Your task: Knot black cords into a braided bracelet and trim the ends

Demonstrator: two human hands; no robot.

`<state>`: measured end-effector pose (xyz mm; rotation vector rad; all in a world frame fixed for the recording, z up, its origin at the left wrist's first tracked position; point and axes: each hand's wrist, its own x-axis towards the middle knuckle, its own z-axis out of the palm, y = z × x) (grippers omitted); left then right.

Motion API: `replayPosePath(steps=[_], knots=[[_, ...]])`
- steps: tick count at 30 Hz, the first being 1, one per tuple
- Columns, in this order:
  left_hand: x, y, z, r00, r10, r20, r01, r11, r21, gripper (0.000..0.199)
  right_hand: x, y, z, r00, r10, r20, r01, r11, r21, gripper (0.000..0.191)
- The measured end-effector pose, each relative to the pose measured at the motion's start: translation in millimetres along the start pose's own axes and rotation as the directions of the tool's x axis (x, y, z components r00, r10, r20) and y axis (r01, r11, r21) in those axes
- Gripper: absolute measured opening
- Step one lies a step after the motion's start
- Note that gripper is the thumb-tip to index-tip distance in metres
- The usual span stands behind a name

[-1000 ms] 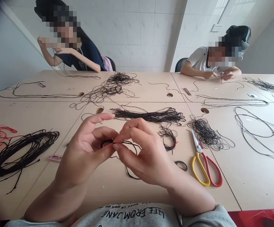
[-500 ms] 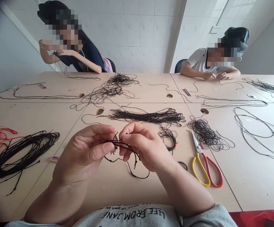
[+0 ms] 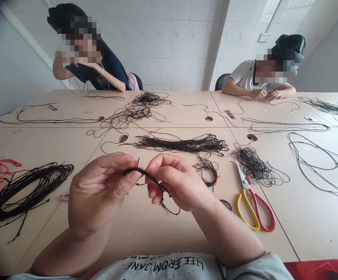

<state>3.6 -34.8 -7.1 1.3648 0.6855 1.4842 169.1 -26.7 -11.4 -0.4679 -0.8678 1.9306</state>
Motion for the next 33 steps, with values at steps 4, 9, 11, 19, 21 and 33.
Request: replayPosePath(steps=[4,9,11,19,21,33], knots=[[3.1,0.2,-0.7,0.998,-0.051,0.032,0.053,0.996,-0.076,0.026,0.9,2.7,-0.3,0.999,-0.040,0.014,0.041,0.999,-0.018,0.023],[9.6,4.3,4.0,0.984,-0.165,0.071,0.177,0.954,-0.242,0.018,0.7,7.8,2.0,0.978,-0.208,-0.029,0.203,0.971,-0.124,0.023],[10.9,4.9,6.5,0.983,-0.170,0.066,0.181,0.946,-0.269,0.018,0.6,9.9,3.8,0.969,-0.243,-0.046,0.234,0.960,-0.155,0.025],[9.7,2.7,8.5,0.988,-0.153,-0.024,0.141,0.955,-0.262,0.021,0.0,12.9,8.9,0.944,-0.320,-0.085,0.281,0.910,-0.304,0.031],[9.6,1.8,7.4,0.988,-0.145,-0.056,0.126,0.959,-0.255,0.022,-2.8,11.2,9.5,0.919,-0.383,-0.091,0.316,0.855,-0.411,0.025],[14.7,1.6,10.8,0.943,-0.327,-0.063,0.287,0.895,-0.342,0.024,-10.7,12.7,10.7,0.561,-0.743,0.367,0.427,-0.120,-0.896,0.023]])
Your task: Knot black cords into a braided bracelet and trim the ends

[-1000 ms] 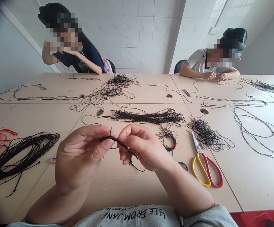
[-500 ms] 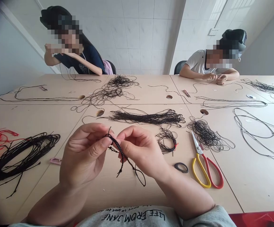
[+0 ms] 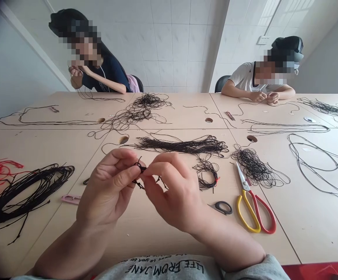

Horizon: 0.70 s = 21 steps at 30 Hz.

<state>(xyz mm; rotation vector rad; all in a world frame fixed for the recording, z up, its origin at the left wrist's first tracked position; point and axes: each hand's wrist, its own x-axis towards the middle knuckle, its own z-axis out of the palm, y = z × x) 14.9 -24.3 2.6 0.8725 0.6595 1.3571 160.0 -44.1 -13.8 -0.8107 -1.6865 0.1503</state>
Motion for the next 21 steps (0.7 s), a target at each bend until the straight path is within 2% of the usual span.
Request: replayPosePath(steps=[4,10,16,21], knots=[[-0.5,0.8,-1.2,0.995,-0.104,0.008,0.105,0.991,-0.079,0.025,-0.5,0.7,1.6,0.996,-0.074,-0.047,0.068,0.990,-0.121,0.023],[0.6,-5.4,1.1,0.982,-0.184,-0.053,0.173,0.971,-0.167,0.030,-2.9,3.4,8.5,0.972,-0.209,-0.111,0.166,0.936,-0.309,0.017],[-1.0,-11.6,3.8,0.992,-0.118,-0.054,0.104,0.971,-0.218,0.027,-4.6,5.2,10.8,0.973,-0.189,-0.133,0.130,0.925,-0.356,0.014],[-5.8,-17.7,2.9,0.998,-0.021,-0.064,0.009,0.983,-0.184,0.024,-4.5,4.3,9.4,0.975,-0.169,-0.141,0.111,0.930,-0.351,0.012]])
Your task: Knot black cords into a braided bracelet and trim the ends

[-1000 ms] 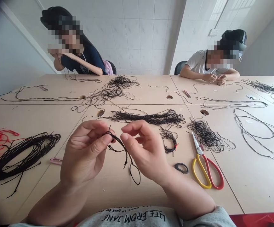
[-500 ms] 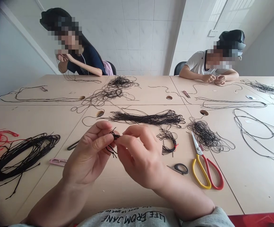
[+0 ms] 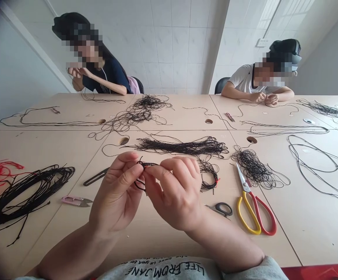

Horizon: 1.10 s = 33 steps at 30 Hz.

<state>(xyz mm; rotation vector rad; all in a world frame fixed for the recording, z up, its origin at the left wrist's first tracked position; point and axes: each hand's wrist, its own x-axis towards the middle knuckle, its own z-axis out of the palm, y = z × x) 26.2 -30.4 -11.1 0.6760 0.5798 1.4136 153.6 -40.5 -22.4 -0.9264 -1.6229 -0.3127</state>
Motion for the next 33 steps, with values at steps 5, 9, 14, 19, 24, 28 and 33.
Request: replayPosePath(steps=[5,9,14,19,24,28,33], knots=[[-0.4,-7.4,0.1,0.985,0.172,-0.005,-0.171,0.983,0.068,0.023,1.9,-1.9,0.4,1.000,-0.006,-0.015,0.006,0.999,-0.041,0.014],[-1.7,-12.4,-0.1,0.969,0.249,-0.007,-0.247,0.964,0.103,0.022,2.2,-4.1,1.8,1.000,0.008,-0.015,-0.009,0.998,-0.063,0.015],[-3.1,-16.0,-2.1,0.958,0.286,0.037,-0.288,0.949,0.131,0.019,2.2,-2.7,3.1,0.999,0.005,-0.041,-0.008,0.997,-0.071,0.019],[-0.3,-16.2,-7.8,0.926,0.361,0.108,-0.376,0.902,0.210,0.023,7.7,0.7,-3.3,0.977,0.193,0.094,-0.203,0.973,0.112,0.011],[2.9,-17.7,-16.2,0.832,0.513,0.210,-0.555,0.770,0.316,0.033,12.8,0.2,-8.2,0.927,0.307,0.214,-0.353,0.908,0.224,0.011],[2.8,-17.3,-17.2,0.784,0.571,0.243,-0.621,0.710,0.333,0.033,12.8,-2.2,-10.1,0.957,0.235,0.167,-0.258,0.958,0.129,0.008],[2.9,-3.9,-8.1,0.928,0.344,0.146,-0.372,0.883,0.287,0.025,18.8,1.7,-17.2,0.830,0.393,0.396,-0.540,0.743,0.394,0.012]])
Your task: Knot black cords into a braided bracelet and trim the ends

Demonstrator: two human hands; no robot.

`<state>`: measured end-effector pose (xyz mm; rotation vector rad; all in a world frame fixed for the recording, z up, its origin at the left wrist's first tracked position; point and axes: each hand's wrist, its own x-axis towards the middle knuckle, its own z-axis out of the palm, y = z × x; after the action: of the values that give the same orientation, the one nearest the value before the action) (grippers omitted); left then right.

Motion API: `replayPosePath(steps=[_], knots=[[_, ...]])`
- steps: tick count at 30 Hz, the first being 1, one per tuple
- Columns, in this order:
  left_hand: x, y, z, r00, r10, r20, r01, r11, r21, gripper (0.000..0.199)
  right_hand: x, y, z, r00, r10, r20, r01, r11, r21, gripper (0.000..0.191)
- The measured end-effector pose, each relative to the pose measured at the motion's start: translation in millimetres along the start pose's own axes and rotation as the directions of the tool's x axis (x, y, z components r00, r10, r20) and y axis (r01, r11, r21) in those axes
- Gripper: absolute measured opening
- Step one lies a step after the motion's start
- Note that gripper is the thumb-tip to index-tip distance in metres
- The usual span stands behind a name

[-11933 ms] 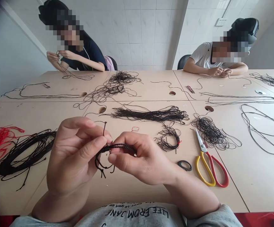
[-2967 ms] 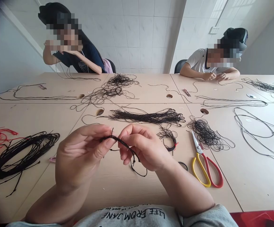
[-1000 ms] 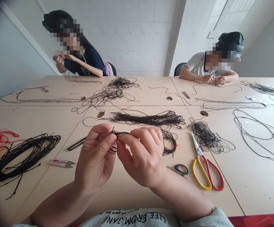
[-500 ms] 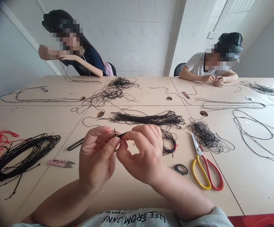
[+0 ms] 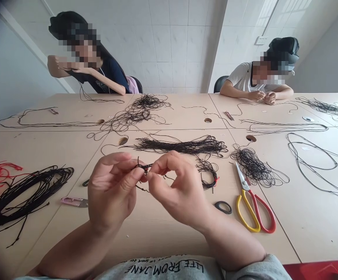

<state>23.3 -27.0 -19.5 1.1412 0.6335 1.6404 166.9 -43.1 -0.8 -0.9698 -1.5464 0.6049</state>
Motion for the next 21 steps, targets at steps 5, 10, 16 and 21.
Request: replayPosePath(steps=[5,10,16,21], knots=[[8.8,11.8,2.4,0.982,-0.186,-0.032,0.181,0.977,-0.111,0.027,1.1,-0.2,-2.4,0.995,0.072,0.075,-0.081,0.989,0.121,0.011],[7.5,12.3,2.9,0.981,-0.189,-0.039,0.183,0.975,-0.128,0.027,-6.1,1.7,6.4,0.968,-0.246,-0.046,0.218,0.920,-0.325,0.008],[6.5,13.7,3.7,0.982,-0.185,-0.044,0.180,0.978,-0.101,0.028,-8.3,3.9,8.3,0.935,-0.352,-0.040,0.307,0.863,-0.401,0.010],[9.3,14.8,2.0,0.975,-0.220,-0.025,0.216,0.971,-0.097,0.028,-7.9,4.2,6.0,0.897,-0.443,-0.013,0.375,0.774,-0.510,0.012]])
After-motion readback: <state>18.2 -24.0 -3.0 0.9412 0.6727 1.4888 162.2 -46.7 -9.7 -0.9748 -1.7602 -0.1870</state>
